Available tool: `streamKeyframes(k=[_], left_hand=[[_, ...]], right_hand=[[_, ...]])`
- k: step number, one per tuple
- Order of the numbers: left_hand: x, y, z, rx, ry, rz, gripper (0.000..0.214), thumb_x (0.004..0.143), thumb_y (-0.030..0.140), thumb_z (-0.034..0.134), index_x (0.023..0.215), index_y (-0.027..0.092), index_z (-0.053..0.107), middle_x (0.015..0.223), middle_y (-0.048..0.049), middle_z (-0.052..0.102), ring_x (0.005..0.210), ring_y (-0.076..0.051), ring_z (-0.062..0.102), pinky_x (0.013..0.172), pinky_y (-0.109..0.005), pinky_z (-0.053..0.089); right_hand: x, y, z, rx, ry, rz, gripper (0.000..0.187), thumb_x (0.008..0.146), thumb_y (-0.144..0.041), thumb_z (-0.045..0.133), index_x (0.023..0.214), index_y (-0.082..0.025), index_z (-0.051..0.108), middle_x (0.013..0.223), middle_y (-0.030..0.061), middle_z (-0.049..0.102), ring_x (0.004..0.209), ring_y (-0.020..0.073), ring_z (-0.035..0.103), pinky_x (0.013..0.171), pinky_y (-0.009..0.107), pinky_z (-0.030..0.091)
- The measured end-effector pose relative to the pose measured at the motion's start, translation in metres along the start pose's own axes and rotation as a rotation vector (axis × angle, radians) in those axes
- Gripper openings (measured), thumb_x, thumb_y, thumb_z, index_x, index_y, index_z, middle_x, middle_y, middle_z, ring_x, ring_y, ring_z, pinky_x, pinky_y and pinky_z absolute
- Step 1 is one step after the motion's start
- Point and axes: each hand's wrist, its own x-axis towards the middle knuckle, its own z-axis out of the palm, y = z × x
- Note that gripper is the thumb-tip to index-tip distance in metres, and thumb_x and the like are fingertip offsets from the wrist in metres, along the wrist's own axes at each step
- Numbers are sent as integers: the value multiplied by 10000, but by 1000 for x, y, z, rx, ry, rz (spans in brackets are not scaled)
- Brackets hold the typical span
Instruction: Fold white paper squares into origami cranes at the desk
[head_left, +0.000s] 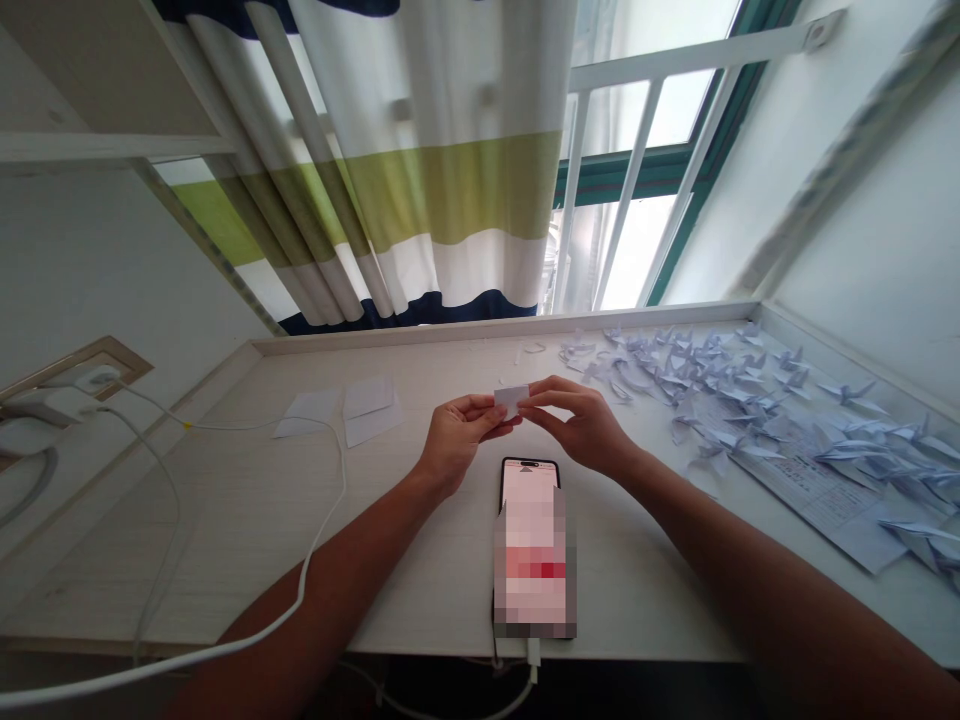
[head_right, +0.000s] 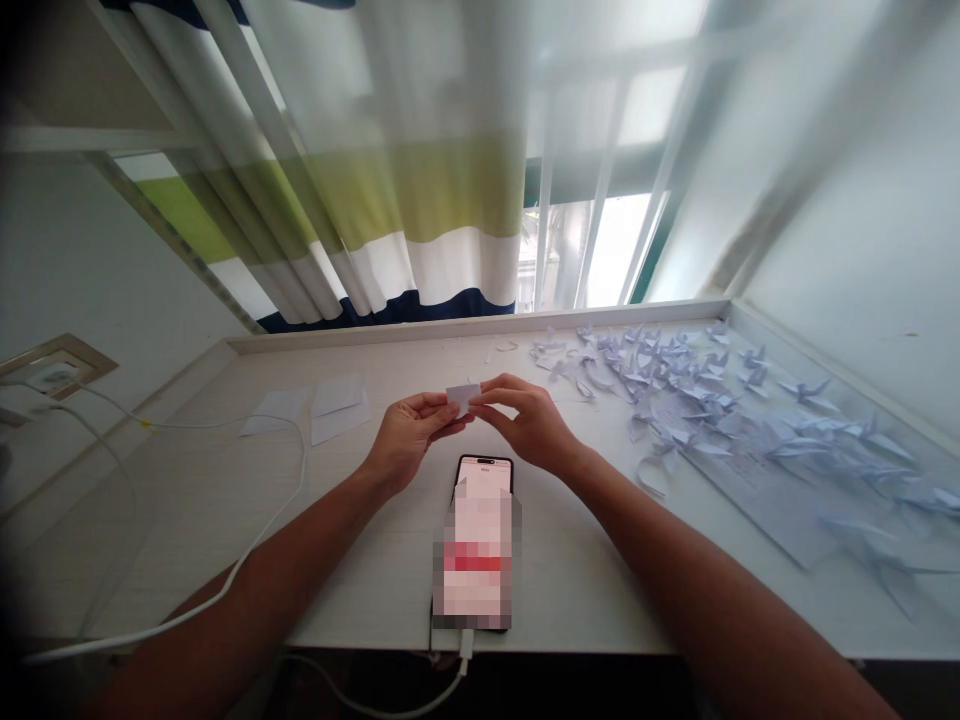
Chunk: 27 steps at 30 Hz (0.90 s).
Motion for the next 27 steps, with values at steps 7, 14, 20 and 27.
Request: streamKeyframes(k=[7, 14, 20, 27], left_hand=[[-5, 4, 2, 85, -91, -13, 409, 717, 322, 898, 1030, 103, 751, 988, -135, 797, 914, -250, 775, 946, -415, 589], [-6, 4, 1, 182, -110, -19, 427, 726, 358, 889, 1046, 111, 751, 998, -144, 794, 904, -263, 773, 898, -421, 601], [-4, 3, -1, 195, -127, -13, 413, 730, 376, 883, 1017, 108, 757, 971, -139, 796, 900, -257, 773, 884, -410, 609], [-5, 4, 0, 227, -143, -7, 376, 715, 357, 896, 959, 105, 761, 915, -126, 794, 864, -252, 769, 855, -403, 611]], right_hand=[[2, -3, 7, 166, 57, 240, 183, 907, -381, 702, 900, -202, 734, 915, 59, 781, 845, 215, 731, 848, 439, 613], [5, -12, 3, 296, 89, 324, 211, 837, -395, 766, 850, -184, 757, 846, 67, 780, 757, 199, 724, 764, 394, 620], [5, -11, 5, 363, 87, 381, 220, 824, -387, 781, 839, -171, 741, 809, 61, 767, 732, 186, 718, 720, 360, 602], [4, -11, 6, 438, 127, 381, 386, 746, -477, 845, 802, -206, 576, 706, 19, 710, 655, 190, 699, 625, 351, 589]])
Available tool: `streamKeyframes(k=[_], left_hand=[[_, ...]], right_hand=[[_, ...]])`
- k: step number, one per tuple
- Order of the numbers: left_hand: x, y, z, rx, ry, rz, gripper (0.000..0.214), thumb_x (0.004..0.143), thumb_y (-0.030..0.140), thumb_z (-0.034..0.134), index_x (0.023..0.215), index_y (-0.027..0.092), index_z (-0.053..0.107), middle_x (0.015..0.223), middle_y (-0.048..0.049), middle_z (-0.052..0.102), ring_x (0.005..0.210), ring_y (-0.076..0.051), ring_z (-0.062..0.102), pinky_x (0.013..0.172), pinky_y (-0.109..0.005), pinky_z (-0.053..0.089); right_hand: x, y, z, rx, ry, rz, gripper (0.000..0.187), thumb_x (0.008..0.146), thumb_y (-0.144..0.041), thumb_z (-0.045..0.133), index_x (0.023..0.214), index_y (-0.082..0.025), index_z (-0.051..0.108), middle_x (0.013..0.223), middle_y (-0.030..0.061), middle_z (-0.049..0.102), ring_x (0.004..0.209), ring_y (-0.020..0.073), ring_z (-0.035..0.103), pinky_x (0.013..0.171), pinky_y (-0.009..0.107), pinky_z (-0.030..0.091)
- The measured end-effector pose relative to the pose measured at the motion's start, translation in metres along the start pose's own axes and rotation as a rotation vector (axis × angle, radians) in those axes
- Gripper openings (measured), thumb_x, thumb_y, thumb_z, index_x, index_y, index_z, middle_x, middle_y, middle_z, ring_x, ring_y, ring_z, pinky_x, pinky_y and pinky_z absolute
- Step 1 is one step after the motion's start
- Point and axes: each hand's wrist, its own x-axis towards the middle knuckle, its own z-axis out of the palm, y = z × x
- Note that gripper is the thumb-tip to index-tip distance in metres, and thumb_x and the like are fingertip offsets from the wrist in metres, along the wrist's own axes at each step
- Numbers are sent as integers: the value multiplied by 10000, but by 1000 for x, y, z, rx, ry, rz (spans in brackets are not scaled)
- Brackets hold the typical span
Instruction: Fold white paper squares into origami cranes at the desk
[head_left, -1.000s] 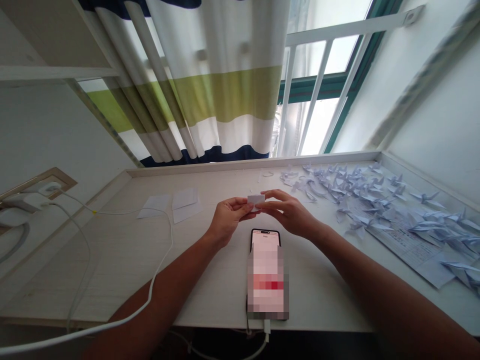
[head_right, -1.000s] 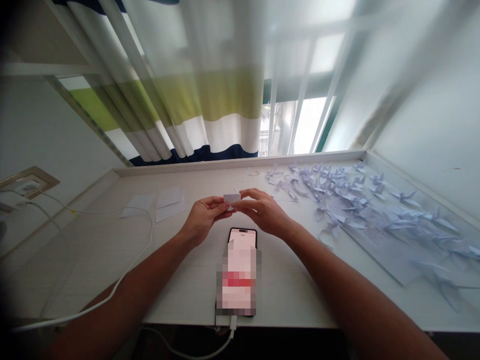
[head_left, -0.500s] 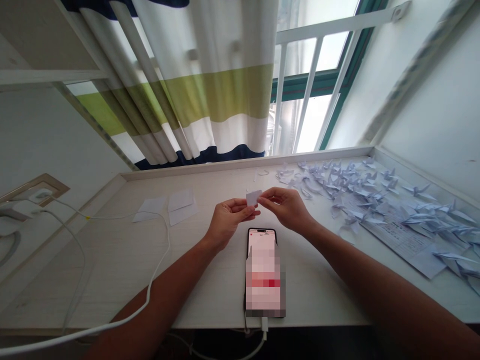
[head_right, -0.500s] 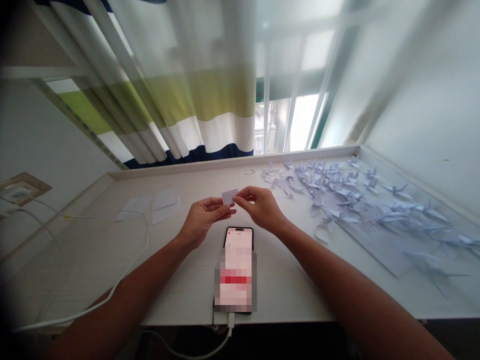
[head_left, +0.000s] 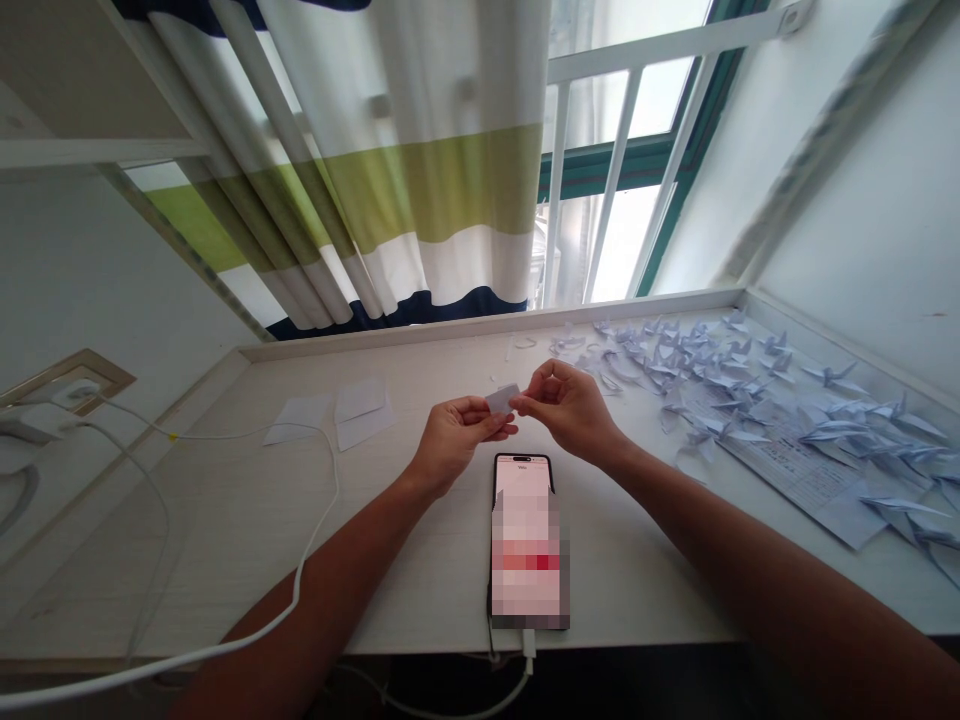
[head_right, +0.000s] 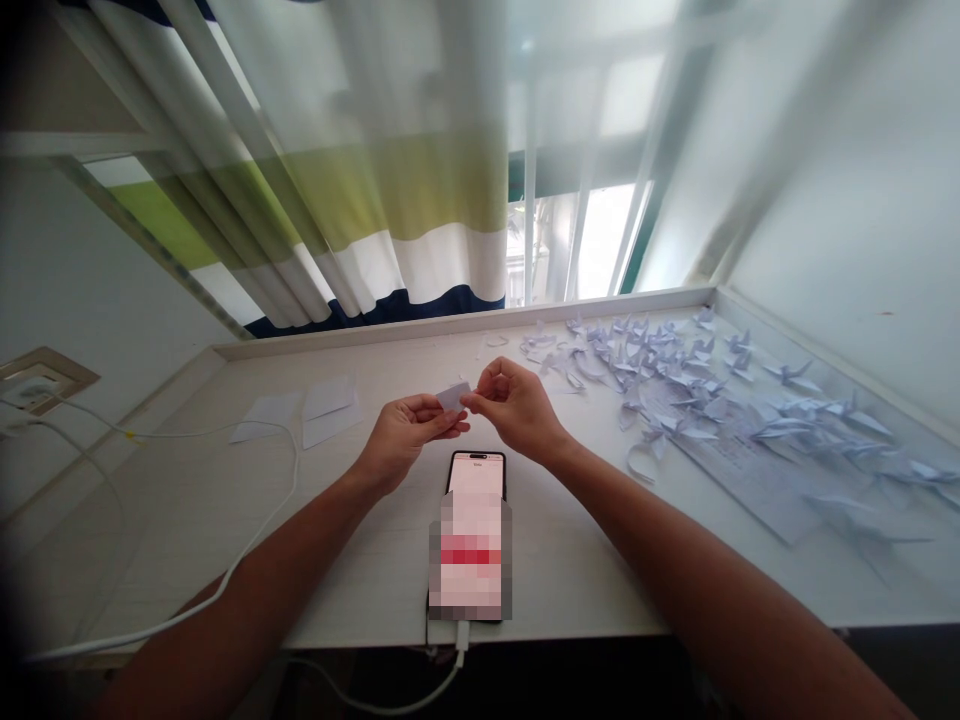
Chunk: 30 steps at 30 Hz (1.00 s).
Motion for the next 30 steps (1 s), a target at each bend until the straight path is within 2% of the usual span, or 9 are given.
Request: streamKeyframes(k=[5, 8, 11, 14, 16, 19, 22, 26, 30], left_hand=[[2, -4, -2, -3, -69, -29, 374, 764, 390, 859, 1001, 120, 755, 984, -137, 789, 898, -248, 765, 888, -406, 599], [3, -5, -1, -1, -81, -38, 391, 793, 444, 824, 988, 113, 752, 965, -150, 788, 859, -241, 764, 875, -405, 595], [3, -4, -1, 22, -82, -53, 401, 764, 471, 838, 888, 103, 741, 867, -144, 783, 773, -226, 754, 802, -383, 600], [3, -2, -2, 50, -140, -89, 409, 741, 488, 847, 798, 106, 715, 791, -125, 768, 701, -204, 735, 735, -352, 591], [2, -2, -3, 72, -199, -106, 405, 754, 493, 835, 776, 109, 709, 758, -113, 757, 678, -189, 721, 715, -333, 578], [2, -2, -6, 95, -288, -108, 374, 791, 475, 806, 770, 113, 714, 744, -100, 747, 693, -177, 711, 723, -313, 558], [3, -1, -11, 60, -352, -121, 328, 807, 440, 798, 800, 120, 728, 744, -86, 737, 717, -168, 699, 742, -300, 541], [5, 2, -17, -29, -396, -161, 267, 807, 382, 804, 796, 124, 736, 743, -66, 701, 715, -147, 658, 729, -278, 524], [6, 5, -19, -84, -406, -205, 232, 790, 343, 824, 817, 125, 751, 772, -68, 685, 733, -143, 634, 718, -268, 514]], right_hand=[[0, -2, 0, -85, 21, -26, 376, 761, -493, 827, 752, -201, 590, 685, 27, 686, 617, 182, 664, 557, 327, 548], [1, 1, 0, -41, 14, -14, 333, 786, -463, 810, 855, -192, 628, 692, 24, 703, 613, 179, 671, 571, 325, 558], [1, 3, -1, -63, -52, -1, 343, 838, -407, 766, 1082, -193, 653, 775, 38, 749, 728, 207, 728, 725, 392, 613], [2, 4, -2, -174, -144, -78, 333, 886, -362, 709, 1193, -234, 684, 1082, 79, 752, 1030, 238, 717, 933, 464, 587], [1, 4, -2, -204, -205, -110, 267, 921, -346, 660, 1165, -251, 714, 1180, 82, 715, 1092, 237, 687, 955, 471, 574], [1, 3, -3, -177, -261, -103, 180, 938, -332, 633, 1034, -229, 745, 1095, 75, 707, 1002, 214, 684, 902, 432, 580], [2, 2, -7, -48, -323, -58, 161, 926, -346, 646, 940, -206, 726, 1025, 64, 702, 934, 193, 671, 849, 383, 577], [4, -1, -11, 118, -390, 33, 146, 899, -314, 654, 851, -182, 692, 1013, 65, 698, 906, 179, 649, 829, 358, 549], [5, -1, -11, 177, -371, 77, 105, 864, -228, 623, 777, -178, 656, 990, 62, 701, 868, 170, 628, 812, 346, 520]])
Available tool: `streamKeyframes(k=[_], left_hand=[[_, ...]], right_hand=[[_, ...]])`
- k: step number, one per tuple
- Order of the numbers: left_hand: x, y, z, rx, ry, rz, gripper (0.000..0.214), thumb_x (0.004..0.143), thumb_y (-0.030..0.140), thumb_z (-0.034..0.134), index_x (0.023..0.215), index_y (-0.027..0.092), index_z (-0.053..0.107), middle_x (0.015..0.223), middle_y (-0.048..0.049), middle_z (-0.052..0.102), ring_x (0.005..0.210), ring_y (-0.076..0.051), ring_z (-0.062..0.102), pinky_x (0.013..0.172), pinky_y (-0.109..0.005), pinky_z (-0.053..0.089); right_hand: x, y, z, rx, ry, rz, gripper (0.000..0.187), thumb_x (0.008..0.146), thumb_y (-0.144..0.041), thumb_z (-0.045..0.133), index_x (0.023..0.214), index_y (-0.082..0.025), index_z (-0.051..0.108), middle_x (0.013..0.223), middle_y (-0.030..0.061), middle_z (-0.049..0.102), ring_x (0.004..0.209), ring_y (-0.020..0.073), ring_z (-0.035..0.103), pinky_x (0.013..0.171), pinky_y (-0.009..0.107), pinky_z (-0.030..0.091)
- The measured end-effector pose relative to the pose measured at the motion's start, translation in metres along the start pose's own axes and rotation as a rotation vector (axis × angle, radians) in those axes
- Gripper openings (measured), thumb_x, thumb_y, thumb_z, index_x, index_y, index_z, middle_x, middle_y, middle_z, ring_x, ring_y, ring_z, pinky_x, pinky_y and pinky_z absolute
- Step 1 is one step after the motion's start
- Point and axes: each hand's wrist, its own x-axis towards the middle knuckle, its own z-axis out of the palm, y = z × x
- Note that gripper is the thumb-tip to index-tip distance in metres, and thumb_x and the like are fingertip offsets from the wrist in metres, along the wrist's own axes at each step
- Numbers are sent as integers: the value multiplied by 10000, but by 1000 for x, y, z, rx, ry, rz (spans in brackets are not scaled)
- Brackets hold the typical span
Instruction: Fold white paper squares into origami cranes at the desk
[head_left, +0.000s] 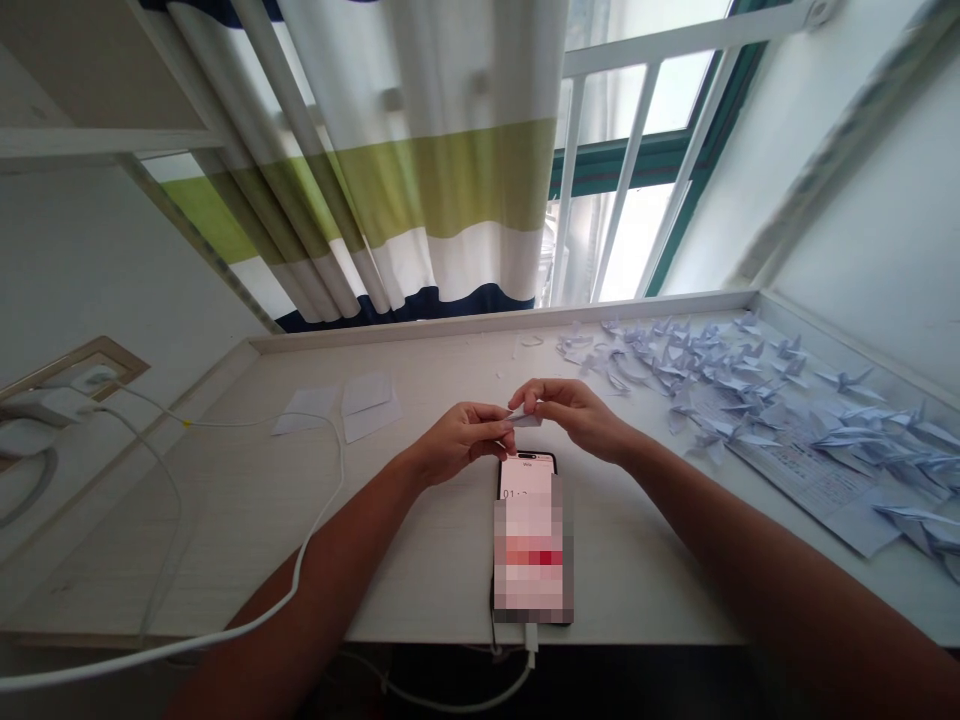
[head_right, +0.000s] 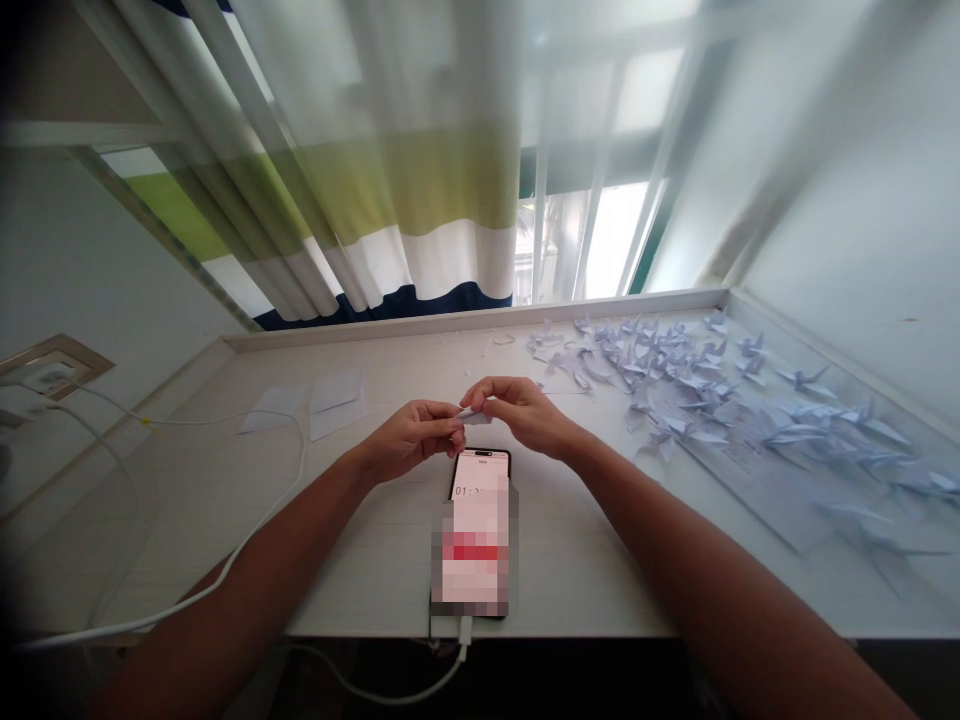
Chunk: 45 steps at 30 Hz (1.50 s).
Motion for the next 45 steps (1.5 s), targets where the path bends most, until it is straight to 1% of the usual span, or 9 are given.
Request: streamKeyframes(k=[5, 9, 12, 17, 22, 28, 32, 36, 45], left_hand=[[-2, 2, 4, 9, 12, -46, 319, 793, 429, 820, 825, 118, 753, 783, -69, 690, 724, -133, 629, 702, -266, 499], [-2, 0, 7, 88, -17, -42, 300, 818, 412, 799, 789, 119, 737, 761, -58, 680, 726, -128, 627, 704, -262, 500], [0, -3, 9, 139, 28, -5, 321, 844, 433, 765, 776, 121, 730, 768, -61, 686, 730, -136, 637, 717, -273, 511], [4, -9, 12, 181, 171, 89, 339, 860, 465, 733, 811, 130, 732, 757, -53, 689, 701, -136, 629, 729, -289, 520], [5, -10, 16, 236, 262, 169, 354, 864, 473, 718, 825, 122, 727, 726, -43, 677, 659, -127, 605, 692, -281, 510], [5, -12, 16, 303, 296, 225, 339, 881, 459, 698, 849, 123, 725, 711, -47, 682, 668, -141, 619, 706, -296, 516], [5, -13, 15, 365, 262, 224, 332, 907, 442, 662, 819, 126, 716, 732, -54, 687, 691, -146, 623, 726, -304, 515], [4, -11, 15, 353, 224, 212, 328, 903, 429, 663, 790, 126, 714, 749, -58, 691, 714, -146, 626, 753, -307, 525], [7, -16, 18, 302, 329, 156, 364, 855, 491, 721, 809, 130, 731, 728, -73, 729, 669, -155, 661, 701, -302, 545]], right_hand=[[-1, 1, 2, 20, -19, -6, 141, 842, -171, 574, 707, -172, 615, 953, 60, 708, 817, 164, 609, 760, 327, 495], [0, 6, 4, 60, -30, 4, 142, 808, -136, 549, 684, -172, 608, 912, 48, 701, 757, 149, 597, 720, 316, 502], [1, 9, 7, 76, 40, 36, 106, 844, -169, 564, 811, -175, 664, 876, 44, 697, 767, 159, 630, 753, 345, 546], [3, 10, 9, 26, 225, 59, 219, 931, -320, 590, 1092, -187, 655, 958, 68, 706, 848, 197, 694, 770, 400, 604], [-1, 9, 10, -116, 224, -45, 224, 876, -371, 711, 960, -181, 630, 897, 55, 708, 814, 194, 710, 752, 376, 599], [-2, 5, 13, -250, 257, -99, 178, 856, -361, 729, 890, -190, 696, 1017, 82, 742, 946, 222, 712, 873, 410, 584], [1, 7, 12, -177, 257, -37, 216, 837, -391, 749, 827, -176, 726, 837, 62, 748, 788, 201, 715, 807, 395, 594], [3, 9, 11, -78, 243, -2, 245, 802, -406, 787, 835, -167, 740, 815, 68, 762, 761, 204, 722, 779, 385, 592], [2, 18, 10, 40, 293, 33, 350, 744, -353, 847, 928, -202, 590, 817, 46, 775, 761, 207, 733, 759, 383, 582]])
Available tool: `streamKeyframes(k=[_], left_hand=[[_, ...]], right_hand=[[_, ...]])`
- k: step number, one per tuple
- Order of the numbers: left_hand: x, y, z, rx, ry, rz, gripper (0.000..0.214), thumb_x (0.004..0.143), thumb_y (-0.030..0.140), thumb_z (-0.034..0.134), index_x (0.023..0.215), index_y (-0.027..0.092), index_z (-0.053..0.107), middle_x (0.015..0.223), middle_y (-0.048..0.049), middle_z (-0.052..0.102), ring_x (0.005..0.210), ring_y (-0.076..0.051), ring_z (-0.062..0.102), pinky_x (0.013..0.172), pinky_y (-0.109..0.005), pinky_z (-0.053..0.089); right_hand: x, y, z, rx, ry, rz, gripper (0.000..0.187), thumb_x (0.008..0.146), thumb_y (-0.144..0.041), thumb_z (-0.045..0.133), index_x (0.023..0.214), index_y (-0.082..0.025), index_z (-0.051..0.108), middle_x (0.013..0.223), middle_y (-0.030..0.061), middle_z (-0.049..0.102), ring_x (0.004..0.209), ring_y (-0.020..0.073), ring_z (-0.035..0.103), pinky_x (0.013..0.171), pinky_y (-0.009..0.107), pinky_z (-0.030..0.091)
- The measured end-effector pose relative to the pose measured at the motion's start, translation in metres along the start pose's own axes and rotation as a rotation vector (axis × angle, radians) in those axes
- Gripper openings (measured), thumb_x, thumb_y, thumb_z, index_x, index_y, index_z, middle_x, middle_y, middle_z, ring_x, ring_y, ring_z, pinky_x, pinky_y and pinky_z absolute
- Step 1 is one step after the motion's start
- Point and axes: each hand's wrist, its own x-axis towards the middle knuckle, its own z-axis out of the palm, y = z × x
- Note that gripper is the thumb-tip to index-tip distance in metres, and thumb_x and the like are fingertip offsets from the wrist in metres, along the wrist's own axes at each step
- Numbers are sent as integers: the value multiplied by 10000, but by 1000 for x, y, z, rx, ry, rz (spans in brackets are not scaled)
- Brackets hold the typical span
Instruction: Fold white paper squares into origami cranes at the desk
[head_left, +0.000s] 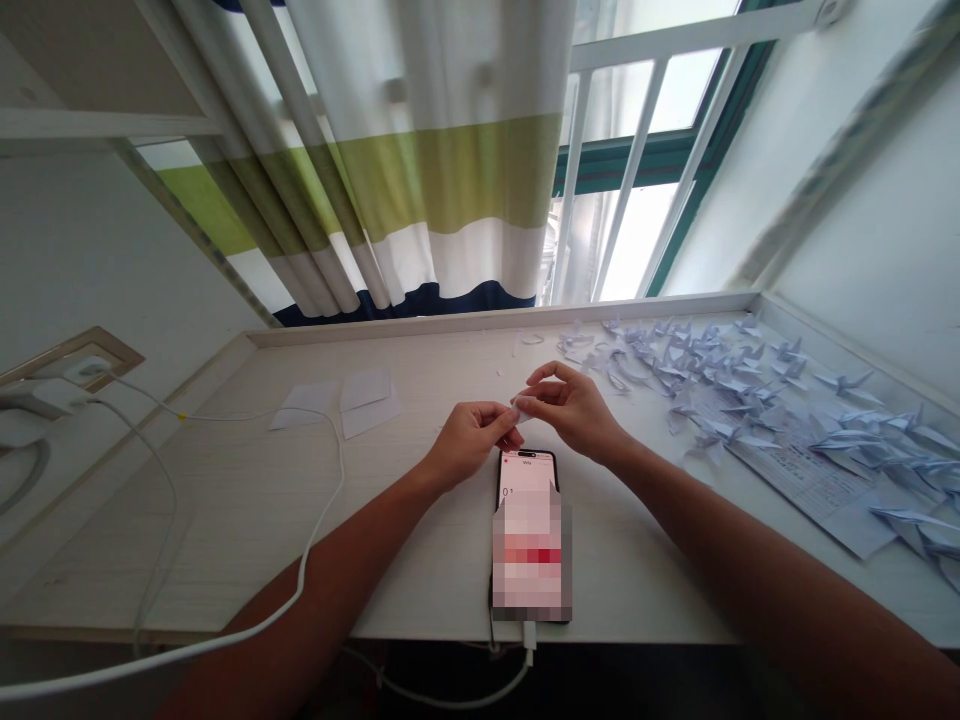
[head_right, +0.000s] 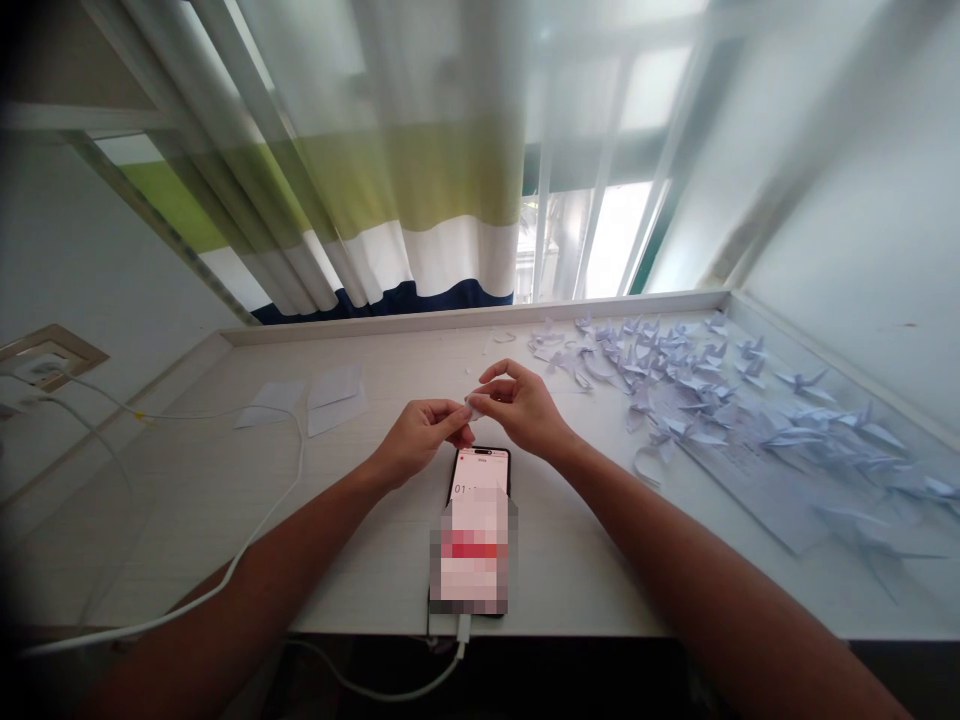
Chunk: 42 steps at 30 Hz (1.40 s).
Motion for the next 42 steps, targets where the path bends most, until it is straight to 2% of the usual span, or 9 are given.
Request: streamKeyframes(k=[4, 8, 10, 13, 16, 23, 28, 36, 42], left_hand=[[0, 1, 1, 0, 53, 47, 353, 851, 485, 735, 843, 133, 751, 760, -86, 754, 690, -161, 679, 703, -297, 545], [0, 2, 2, -82, 103, 50, 376, 844, 504, 741, 902, 134, 768, 816, -103, 774, 770, -199, 723, 736, -325, 565], [-1, 3, 2, -156, 102, 22, 396, 834, 515, 750, 942, 134, 771, 867, -115, 785, 836, -228, 746, 789, -356, 576], [-1, 4, 3, -232, 57, -31, 411, 824, 506, 766, 999, 135, 763, 961, -132, 791, 891, -252, 761, 858, -393, 576], [-2, 5, 2, -176, 38, -40, 419, 819, 483, 778, 1051, 136, 742, 1007, -143, 786, 902, -263, 763, 854, -407, 581], [1, 1, -2, 72, 236, 256, 391, 830, 440, 766, 1126, 200, 685, 1001, -76, 760, 905, -227, 734, 725, -347, 613], [3, 1, -10, 185, 203, 296, 259, 856, 414, 732, 987, 193, 760, 994, -69, 758, 884, -206, 711, 752, -349, 619], [8, 5, -18, 81, 55, 234, 233, 826, 374, 772, 879, 155, 712, 873, -62, 744, 823, -191, 704, 709, -324, 600], [8, 7, -16, 15, 50, 209, 252, 801, 362, 799, 835, 140, 684, 797, -57, 733, 758, -167, 685, 699, -307, 568]], right_hand=[[1, -4, 0, 11, 31, 6, 253, 836, -373, 756, 947, -183, 632, 854, 59, 767, 800, 196, 722, 830, 405, 581], [1, -7, 2, -85, -9, 34, 292, 866, -445, 704, 935, -161, 706, 880, 71, 741, 821, 202, 700, 812, 399, 590], [0, -6, 3, -184, -50, 19, 322, 865, -482, 700, 874, -161, 721, 859, 73, 738, 818, 208, 689, 791, 380, 576], [0, -3, 3, -291, -36, -43, 344, 882, -503, 674, 833, -167, 727, 845, 71, 745, 800, 202, 672, 760, 346, 544], [0, -3, 3, -334, -33, -59, 361, 908, -505, 638, 832, -163, 726, 828, 72, 747, 764, 195, 666, 724, 332, 530], [-1, -11, 0, -441, -71, -55, 373, 929, -493, 608, 786, -166, 716, 762, 65, 728, 728, 199, 669, 703, 336, 521], [-2, -9, -2, -410, -101, -68, 370, 913, -524, 639, 825, -178, 732, 798, 64, 742, 752, 202, 683, 712, 341, 529], [-3, -7, 6, -338, -103, -43, 393, 926, -525, 614, 779, -174, 713, 788, 72, 738, 775, 208, 688, 743, 356, 542], [-5, -7, 9, -298, -77, -35, 416, 898, -560, 644, 784, -166, 716, 779, 67, 731, 741, 191, 664, 730, 339, 531]])
